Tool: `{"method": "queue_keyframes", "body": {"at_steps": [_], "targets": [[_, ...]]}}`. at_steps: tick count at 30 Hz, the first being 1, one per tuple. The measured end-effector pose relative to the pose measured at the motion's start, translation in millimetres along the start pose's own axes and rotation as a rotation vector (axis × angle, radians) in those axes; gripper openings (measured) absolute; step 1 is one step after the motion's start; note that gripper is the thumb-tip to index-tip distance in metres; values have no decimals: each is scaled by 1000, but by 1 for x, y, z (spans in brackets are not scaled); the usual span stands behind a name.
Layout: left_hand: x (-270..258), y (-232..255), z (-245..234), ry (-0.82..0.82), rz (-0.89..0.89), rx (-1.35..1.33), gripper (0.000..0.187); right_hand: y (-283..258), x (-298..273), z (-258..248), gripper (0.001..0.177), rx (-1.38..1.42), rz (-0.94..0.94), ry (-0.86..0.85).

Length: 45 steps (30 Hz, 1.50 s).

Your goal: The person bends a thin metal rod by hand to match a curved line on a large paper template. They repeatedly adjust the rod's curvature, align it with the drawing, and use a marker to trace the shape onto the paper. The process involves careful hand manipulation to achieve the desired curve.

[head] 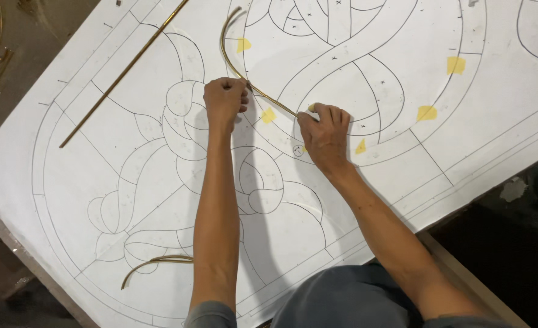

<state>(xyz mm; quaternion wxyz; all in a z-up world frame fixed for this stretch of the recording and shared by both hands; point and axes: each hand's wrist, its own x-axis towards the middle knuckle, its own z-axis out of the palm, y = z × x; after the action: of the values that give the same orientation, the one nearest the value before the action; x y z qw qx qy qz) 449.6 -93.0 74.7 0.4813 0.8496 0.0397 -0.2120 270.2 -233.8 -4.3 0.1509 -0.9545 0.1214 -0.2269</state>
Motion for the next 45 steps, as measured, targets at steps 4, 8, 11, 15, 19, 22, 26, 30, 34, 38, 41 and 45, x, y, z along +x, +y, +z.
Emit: {"method": "queue_keyframes", "body": {"at_steps": [4, 8, 11, 15, 19, 22, 26, 30, 34, 38, 41, 45], "targets": [[18, -10, 6, 32, -16, -18, 22, -11, 9, -14, 1, -15, 36, -12], [33, -25, 11, 65, 4, -82, 20, -17, 14, -18, 5, -8, 64, -7], [30, -23, 8, 59, -13, -104, 18, -16, 11, -16, 12, 35, 80, -19], [27, -20, 6, 42, -49, -148, 19, -12, 8, -10, 18, 66, 109, -38], [29, -22, 8, 45, -35, -168, 22, -12, 10, -9, 21, 46, 100, -54], [29, -22, 9, 41, -27, -181, 21, -15, 12, -13, 20, 47, 90, -51], [35, -34, 10, 56, -29, -144, 20, -16, 13, -14, 7, 89, 42, -13], [-1, -22, 16, -5, -64, -114, 21, 6, -20, -20, 2, 114, 53, 52], [-61, 0, 42, -112, -124, -94, 28, 35, -65, -63, 5, 26, 110, 52], [-88, 9, 84, -155, -74, -51, 23, 74, -92, -86, 4, -56, 175, 52], [-98, 20, 101, -162, -78, -34, 23, 93, -92, -91, 3, -105, 191, 64], [-102, 11, 112, -102, -135, -29, 24, 92, -85, -91, 5, -62, 245, 78]]}}
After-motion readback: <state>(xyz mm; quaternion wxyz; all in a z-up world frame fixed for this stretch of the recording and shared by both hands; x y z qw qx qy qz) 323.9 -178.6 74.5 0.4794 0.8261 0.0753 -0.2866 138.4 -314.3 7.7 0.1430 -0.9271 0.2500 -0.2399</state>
